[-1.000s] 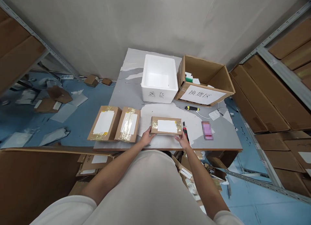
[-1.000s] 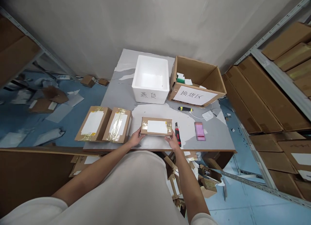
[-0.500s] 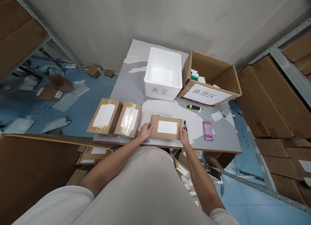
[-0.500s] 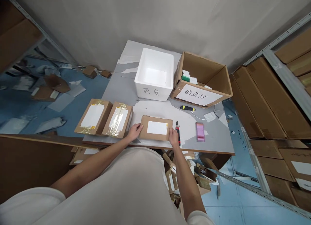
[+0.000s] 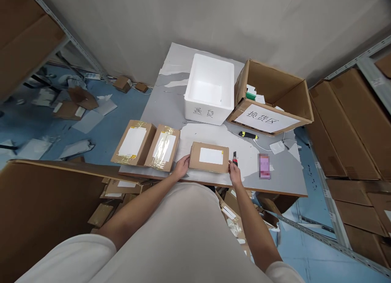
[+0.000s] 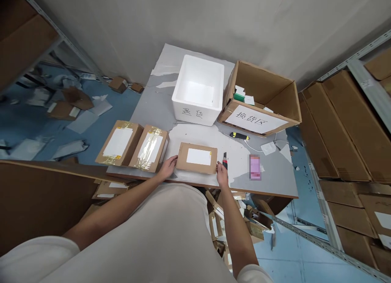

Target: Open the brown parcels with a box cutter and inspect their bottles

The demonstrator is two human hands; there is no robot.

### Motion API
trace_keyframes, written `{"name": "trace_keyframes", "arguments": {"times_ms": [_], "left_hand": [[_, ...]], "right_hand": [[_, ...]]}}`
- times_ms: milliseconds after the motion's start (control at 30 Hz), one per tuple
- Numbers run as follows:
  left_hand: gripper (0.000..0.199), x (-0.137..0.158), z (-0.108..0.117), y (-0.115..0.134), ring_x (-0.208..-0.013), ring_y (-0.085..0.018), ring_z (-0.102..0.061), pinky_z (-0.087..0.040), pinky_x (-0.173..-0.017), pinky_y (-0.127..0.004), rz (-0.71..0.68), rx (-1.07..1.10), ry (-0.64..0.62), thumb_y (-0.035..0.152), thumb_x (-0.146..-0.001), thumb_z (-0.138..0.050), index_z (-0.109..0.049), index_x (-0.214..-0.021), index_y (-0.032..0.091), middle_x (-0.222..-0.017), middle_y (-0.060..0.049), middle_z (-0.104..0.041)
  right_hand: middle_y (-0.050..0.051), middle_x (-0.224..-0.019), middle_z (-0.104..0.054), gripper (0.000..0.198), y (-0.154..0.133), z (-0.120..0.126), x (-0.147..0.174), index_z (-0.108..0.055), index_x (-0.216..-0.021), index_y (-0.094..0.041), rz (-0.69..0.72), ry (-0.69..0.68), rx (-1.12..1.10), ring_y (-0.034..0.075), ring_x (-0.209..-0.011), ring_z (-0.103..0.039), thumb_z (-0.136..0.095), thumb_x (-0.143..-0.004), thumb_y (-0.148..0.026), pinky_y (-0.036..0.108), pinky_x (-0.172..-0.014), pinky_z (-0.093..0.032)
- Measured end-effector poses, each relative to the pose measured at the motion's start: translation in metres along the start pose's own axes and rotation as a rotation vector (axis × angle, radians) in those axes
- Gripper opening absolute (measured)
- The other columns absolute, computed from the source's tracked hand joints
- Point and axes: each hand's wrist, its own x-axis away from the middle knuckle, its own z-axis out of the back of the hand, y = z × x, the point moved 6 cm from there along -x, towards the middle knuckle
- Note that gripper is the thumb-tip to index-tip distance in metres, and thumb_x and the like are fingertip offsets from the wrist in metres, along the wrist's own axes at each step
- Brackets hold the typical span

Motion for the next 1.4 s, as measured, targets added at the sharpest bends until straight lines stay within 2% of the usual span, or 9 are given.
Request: {"name": "trace_keyframes", "arguments": {"times_ms": [233, 400, 633, 733, 867, 1000, 1100, 1233, 1400], "left_hand": [[0.060, 0.017, -0.007, -0.024, -0.111, -0.027, -0.061, -0.046, -0.100, -0.043, 0.087, 0.016, -0.077, 0.020, -0.067, -0.068, -0.057, -0.125, 0.014, -0.120, -0.014, -0.065], [0.046, 0.020, -0.007, 0.004, -0.101, -0.024, -0.062, -0.051, -0.091, -0.040, -0.019, -0.038, -0.138, 0.035, -0.077, -0.061, -0.061, -0.119, 0.016, -0.105, -0.009, -0.068], [0.046, 0.013, 0.000, 0.048, -0.085, -0.018, -0.059, -0.054, -0.072, -0.030, -0.145, -0.179, -0.026, 0.041, -0.076, -0.065, -0.062, -0.116, 0.018, -0.091, -0.005, -0.056], [0.040, 0.003, -0.003, 0.055, -0.081, -0.017, -0.058, -0.052, -0.078, -0.031, -0.143, -0.209, 0.009, 0.041, -0.079, -0.063, -0.065, -0.110, 0.017, -0.085, -0.003, -0.054], [0.043, -0.003, -0.004, 0.056, -0.081, -0.017, -0.059, -0.051, -0.080, -0.033, -0.109, -0.213, 0.046, 0.040, -0.080, -0.062, -0.063, -0.114, 0.014, -0.093, -0.006, -0.057], [0.052, 0.001, -0.004, 0.053, -0.089, -0.020, -0.060, -0.052, -0.073, -0.033, -0.081, -0.225, 0.071, 0.043, -0.081, -0.062, -0.055, -0.123, 0.013, -0.109, -0.013, -0.057], [0.060, 0.008, -0.002, 0.060, -0.102, -0.024, -0.057, -0.052, -0.080, -0.038, -0.189, -0.288, 0.146, 0.043, -0.082, -0.061, -0.045, -0.133, 0.016, -0.122, -0.016, -0.051], [0.054, 0.019, -0.006, 0.082, -0.124, -0.031, -0.044, -0.040, -0.101, -0.051, -0.418, -0.513, 0.190, 0.040, -0.086, -0.057, -0.043, -0.134, 0.017, -0.132, -0.018, -0.046], [0.039, 0.033, -0.034, 0.099, -0.133, -0.031, -0.039, -0.036, -0.106, -0.051, -0.763, -0.754, -0.048, 0.033, -0.092, -0.049, -0.051, -0.128, 0.019, -0.137, -0.015, -0.050]], "right_hand": [[0.011, -0.117, -0.067, 0.057, 0.017, -0.018, 0.019, -0.057, -0.124, -0.019, 0.047, -0.126, -0.013, 0.023, -0.102, -0.063, -0.061, -0.071, -0.040, 0.043, -0.095, -0.047], [0.012, -0.105, -0.068, 0.047, 0.003, -0.015, 0.021, -0.062, -0.110, -0.015, 0.066, -0.074, 0.014, 0.023, -0.093, -0.063, -0.052, -0.078, -0.048, 0.041, -0.087, -0.049], [0.009, -0.091, -0.062, 0.055, -0.031, 0.016, 0.002, -0.066, -0.088, -0.017, 0.098, 0.036, 0.136, 0.023, -0.093, -0.055, -0.035, -0.087, -0.062, 0.039, -0.091, -0.042], [0.008, -0.084, -0.061, 0.062, -0.041, 0.015, -0.011, -0.066, -0.081, -0.018, 0.115, 0.061, 0.233, 0.023, -0.093, -0.055, -0.028, -0.088, -0.065, 0.038, -0.092, -0.041], [0.010, -0.092, -0.065, 0.067, -0.038, 0.016, -0.021, -0.068, -0.088, -0.018, 0.106, 0.061, 0.265, 0.024, -0.098, -0.057, -0.023, -0.088, -0.067, 0.037, -0.092, -0.042], [0.013, -0.109, -0.064, 0.067, -0.012, 0.037, -0.018, -0.062, -0.116, -0.014, -0.038, 0.129, 0.332, 0.023, -0.099, -0.059, -0.016, -0.093, -0.056, 0.036, -0.091, -0.043], [0.020, -0.123, -0.055, 0.066, 0.010, 0.047, -0.009, -0.049, -0.133, -0.009, -0.153, 0.156, 0.475, 0.029, -0.112, -0.053, -0.042, -0.086, -0.055, 0.041, -0.097, -0.040], [0.018, -0.130, -0.048, 0.081, 0.034, 0.036, 0.000, -0.027, -0.147, -0.017, -0.302, 0.009, 0.692, 0.033, -0.122, -0.047, -0.059, -0.078, -0.046, 0.043, -0.097, -0.041], [0.019, -0.125, -0.050, 0.071, 0.030, 0.045, -0.009, -0.022, -0.148, -0.012, -0.222, -0.025, 0.635, 0.031, -0.113, -0.054, -0.044, -0.083, -0.030, 0.043, -0.094, -0.044]]}}
